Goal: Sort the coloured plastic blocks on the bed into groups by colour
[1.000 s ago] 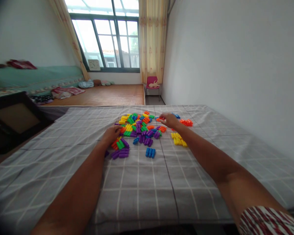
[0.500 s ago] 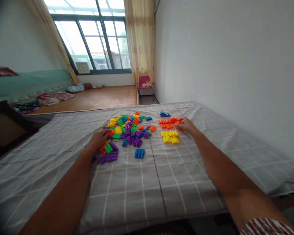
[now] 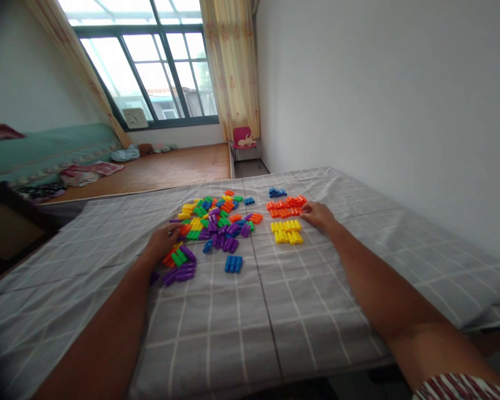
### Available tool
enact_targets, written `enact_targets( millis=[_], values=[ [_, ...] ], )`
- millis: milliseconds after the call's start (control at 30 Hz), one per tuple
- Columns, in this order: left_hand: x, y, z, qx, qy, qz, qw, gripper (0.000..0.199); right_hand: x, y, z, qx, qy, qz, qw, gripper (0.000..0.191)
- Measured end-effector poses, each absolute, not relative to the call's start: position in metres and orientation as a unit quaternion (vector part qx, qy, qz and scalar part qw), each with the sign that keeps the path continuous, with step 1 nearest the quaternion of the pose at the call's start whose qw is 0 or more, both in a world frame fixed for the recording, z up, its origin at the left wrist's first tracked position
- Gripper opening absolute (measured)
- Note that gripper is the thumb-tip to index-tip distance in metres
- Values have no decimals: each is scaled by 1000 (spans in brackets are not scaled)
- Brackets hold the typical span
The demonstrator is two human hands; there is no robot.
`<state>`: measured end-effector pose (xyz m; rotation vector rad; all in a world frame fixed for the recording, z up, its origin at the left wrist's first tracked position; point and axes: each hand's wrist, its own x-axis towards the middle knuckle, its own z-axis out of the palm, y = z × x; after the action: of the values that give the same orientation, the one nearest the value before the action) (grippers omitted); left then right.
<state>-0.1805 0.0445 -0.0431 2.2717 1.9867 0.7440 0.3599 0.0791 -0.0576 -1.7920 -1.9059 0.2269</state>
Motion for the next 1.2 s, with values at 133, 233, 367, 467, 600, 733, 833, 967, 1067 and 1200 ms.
enact_targets(
  millis=[133,233,367,467,600,733,833,967,1067,1200],
  values=[
    [-178,43,-41,727,648,228,18,39,354,76,-59,-644,-707,97,275,20],
    [-178,43,-42,727,647,230,20,39,349,71,-51,-651,-693,78,301,23],
    [-181,45,-46,730,640,238,21,39,322,68,-32,-609,-721,46,327,25],
    [-183,46,-48,732,636,242,22,38,283,70,-19,-521,-802,59,285,21],
    [-183,46,-49,735,632,245,21,38,233,82,-11,-479,-862,36,163,24],
    [-182,47,-48,737,630,243,20,37,206,93,-16,-526,-848,4,62,29],
    [-182,45,-47,737,631,242,21,37,197,94,-19,-517,-853,0,71,36],
    [-180,43,-44,733,637,240,22,37,208,94,-16,-518,-841,54,147,30],
    [-178,42,-42,728,642,238,25,38,247,100,-9,-537,-808,121,209,22],
    [-178,42,-40,728,643,237,27,38,326,104,-2,-586,-729,223,276,29]
  ],
)
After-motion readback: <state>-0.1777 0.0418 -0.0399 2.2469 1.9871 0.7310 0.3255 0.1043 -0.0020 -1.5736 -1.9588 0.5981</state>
